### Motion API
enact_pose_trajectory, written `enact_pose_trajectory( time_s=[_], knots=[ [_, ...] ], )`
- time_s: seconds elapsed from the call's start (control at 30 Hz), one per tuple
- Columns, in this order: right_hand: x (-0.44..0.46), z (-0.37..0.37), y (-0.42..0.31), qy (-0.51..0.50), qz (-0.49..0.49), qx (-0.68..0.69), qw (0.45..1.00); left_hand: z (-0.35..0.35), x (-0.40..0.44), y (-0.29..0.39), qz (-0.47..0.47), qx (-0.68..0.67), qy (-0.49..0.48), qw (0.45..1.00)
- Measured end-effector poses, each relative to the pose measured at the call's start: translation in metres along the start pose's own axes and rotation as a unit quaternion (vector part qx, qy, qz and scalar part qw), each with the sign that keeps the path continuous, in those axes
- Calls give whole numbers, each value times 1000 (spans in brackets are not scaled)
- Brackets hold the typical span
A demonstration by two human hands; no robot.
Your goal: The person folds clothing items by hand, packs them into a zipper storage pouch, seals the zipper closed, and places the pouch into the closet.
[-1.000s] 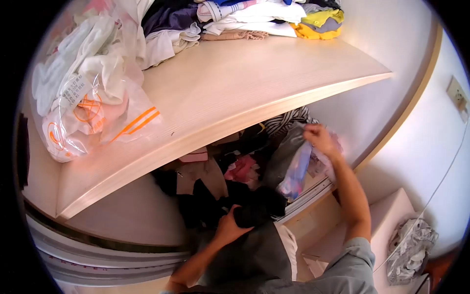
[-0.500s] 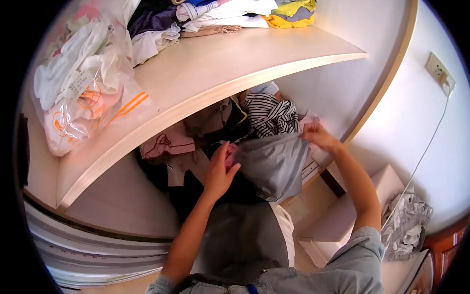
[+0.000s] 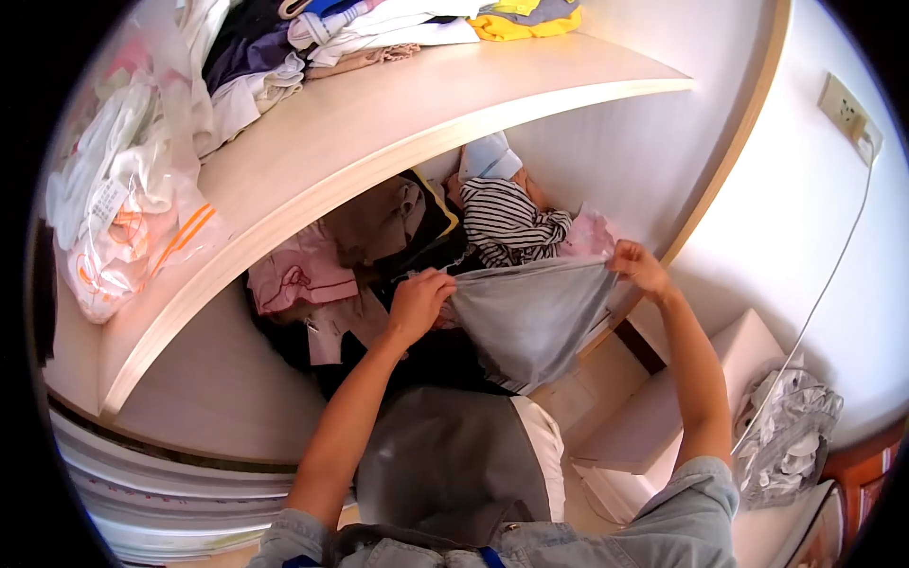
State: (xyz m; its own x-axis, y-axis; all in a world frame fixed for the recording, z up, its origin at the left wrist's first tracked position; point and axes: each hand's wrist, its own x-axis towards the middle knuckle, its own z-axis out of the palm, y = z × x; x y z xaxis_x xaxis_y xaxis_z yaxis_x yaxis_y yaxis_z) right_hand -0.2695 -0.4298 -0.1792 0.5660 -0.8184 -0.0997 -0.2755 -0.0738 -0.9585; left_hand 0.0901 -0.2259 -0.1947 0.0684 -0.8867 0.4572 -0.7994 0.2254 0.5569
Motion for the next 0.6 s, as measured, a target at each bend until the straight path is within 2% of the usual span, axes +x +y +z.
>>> enact_pose_trajectory(
  time_s=[0.07, 0.1, 0.13, 0.17, 0.2, 0.23, 0.3, 0.33, 0.4, 0.47, 0.53, 0.6],
  knots=[
    [-5, -2, -1, 27, -7, -17, 999, -4, 11, 7, 35, -3, -42, 998],
    [-5, 0, -2, 102, -27, -209, 972, -2, 13, 5, 7, -3, -58, 998],
    [-2, 7, -13, 175, -48, -393, 901, 2, 15, 7, 14, -3, -56, 998],
    [-5, 28, -18, 226, -63, -443, 866, 4, 12, 8, 9, -27, -35, 999],
    [-9, 53, -33, 223, -227, -452, 833, 5, 12, 9, 3, -50, -16, 999],
    [-17, 80, -51, 213, -385, -449, 778, 4, 16, 19, 4, -47, -17, 999],
    [-29, 133, -78, 100, -408, -413, 808, 3, 23, 53, -30, -134, -53, 989],
    [-29, 150, -78, 101, -408, -412, 809, 5, 24, 60, -31, -132, -55, 989],
    [-25, 171, -73, 28, -315, -342, 885, 6, 26, 68, -86, -164, -39, 982],
    [-17, 169, -63, 23, -291, -336, 895, 13, 24, 45, -85, -173, -13, 981],
    [-12, 166, -58, 20, -266, -333, 905, 17, 22, 25, -107, -283, -4, 953],
    [-11, 166, -55, 5, -225, -209, 952, 21, 20, 15, -89, -305, -9, 948]
  ],
)
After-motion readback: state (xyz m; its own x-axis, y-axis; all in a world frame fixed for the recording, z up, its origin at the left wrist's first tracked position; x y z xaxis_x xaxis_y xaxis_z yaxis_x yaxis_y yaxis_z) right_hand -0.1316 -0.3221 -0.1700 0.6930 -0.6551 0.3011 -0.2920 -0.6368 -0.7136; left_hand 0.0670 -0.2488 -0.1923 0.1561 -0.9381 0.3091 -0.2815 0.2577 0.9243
